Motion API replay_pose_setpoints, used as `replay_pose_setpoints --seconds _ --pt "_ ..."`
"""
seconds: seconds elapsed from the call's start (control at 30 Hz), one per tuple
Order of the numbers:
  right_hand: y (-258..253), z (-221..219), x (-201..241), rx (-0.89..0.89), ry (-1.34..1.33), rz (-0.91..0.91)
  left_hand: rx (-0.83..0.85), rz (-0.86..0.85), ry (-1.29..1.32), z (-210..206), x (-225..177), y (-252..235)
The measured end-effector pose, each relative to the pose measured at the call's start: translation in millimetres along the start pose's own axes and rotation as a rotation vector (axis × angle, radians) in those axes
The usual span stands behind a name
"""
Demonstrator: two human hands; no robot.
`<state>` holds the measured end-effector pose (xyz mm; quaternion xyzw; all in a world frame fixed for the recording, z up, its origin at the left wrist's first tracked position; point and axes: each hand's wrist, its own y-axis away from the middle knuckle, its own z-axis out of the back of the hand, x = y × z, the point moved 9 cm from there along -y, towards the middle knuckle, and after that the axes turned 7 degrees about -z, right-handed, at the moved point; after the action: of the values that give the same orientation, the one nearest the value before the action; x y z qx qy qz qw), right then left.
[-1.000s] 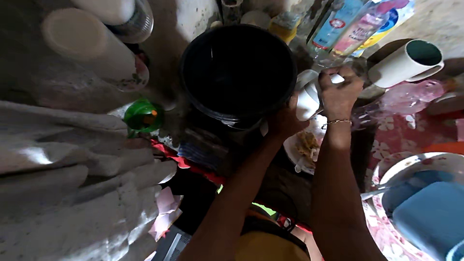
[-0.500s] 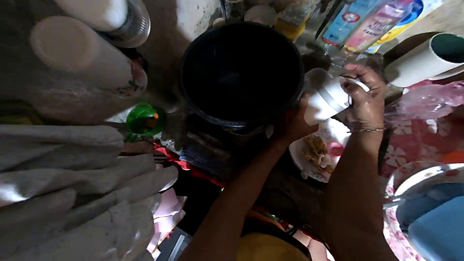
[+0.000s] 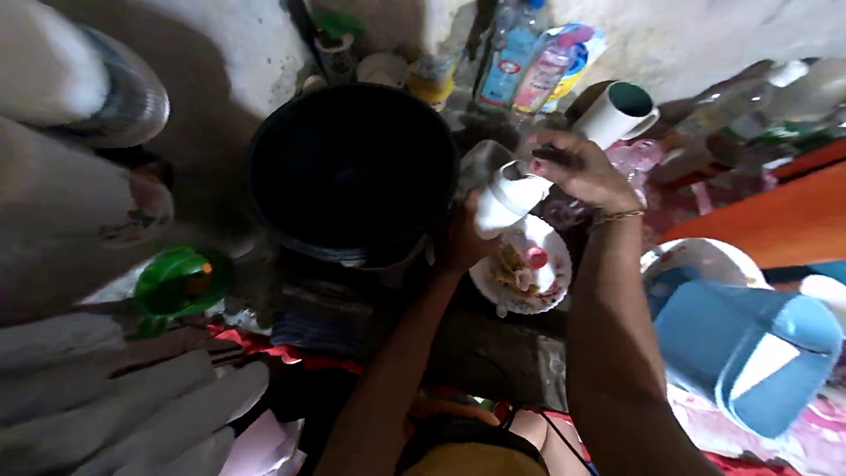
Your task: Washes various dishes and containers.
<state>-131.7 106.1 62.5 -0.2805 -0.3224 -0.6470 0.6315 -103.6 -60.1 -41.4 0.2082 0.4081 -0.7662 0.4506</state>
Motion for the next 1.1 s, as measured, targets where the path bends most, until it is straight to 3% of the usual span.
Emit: replay_pose_setpoints --seconds 0.1,0.17,0.27,0.33,0.47,0.53,0.6,0.7,0.77,0.87,0.97,1.03,1.1 --pt "4 -4 -8 0.005 0.212 -0.444 0.036 0.033 -0.018 -1 1 0" --pt "6 -12 -14 0.108 0.246 -0.562 0.041 0.033 -0.03 -1 1 1" --pt "6 -13 -7 0.22 0.085 -0.489 0.009 0.016 0.009 1 3 4" --pt "4 -4 -1 0.256 -0.026 -0.339 -0.02 0.019 0.036 4 5 5" --pt "1 12 7 0.191 -0.016 -0.175 -0.031 0.029 0.047 7 3 5" --pt "4 11 10 0.15 0.135 -0.262 -0.055 -0.006 0.021 6 -2 5" --pt "8 -2 3 0.171 0.293 -0.463 -0.068 -0.023 -0.018 5 -5 7" --pt "12 -18 -1 0.244 0.348 -0.657 -0.091 -0.036 -0.041 5 -6 8" --pt "7 -21 5 0.281 0.314 -0.535 -0.102 -0.043 -0.03 7 -6 9" --pt "6 -19 26 0.381 0.104 -0.107 -0.043 -0.007 -0.017 4 -3 9" --pt "6 -1 35 0.262 -0.015 0.12 -0.058 0.007 -0.003 3 2 7" --pt "2 8 34 0.116 0.075 0.016 -0.061 0.019 0.0 5 3 7" --pt "2 4 27 0.069 0.286 -0.255 -0.029 0.034 -0.017 5 1 7"
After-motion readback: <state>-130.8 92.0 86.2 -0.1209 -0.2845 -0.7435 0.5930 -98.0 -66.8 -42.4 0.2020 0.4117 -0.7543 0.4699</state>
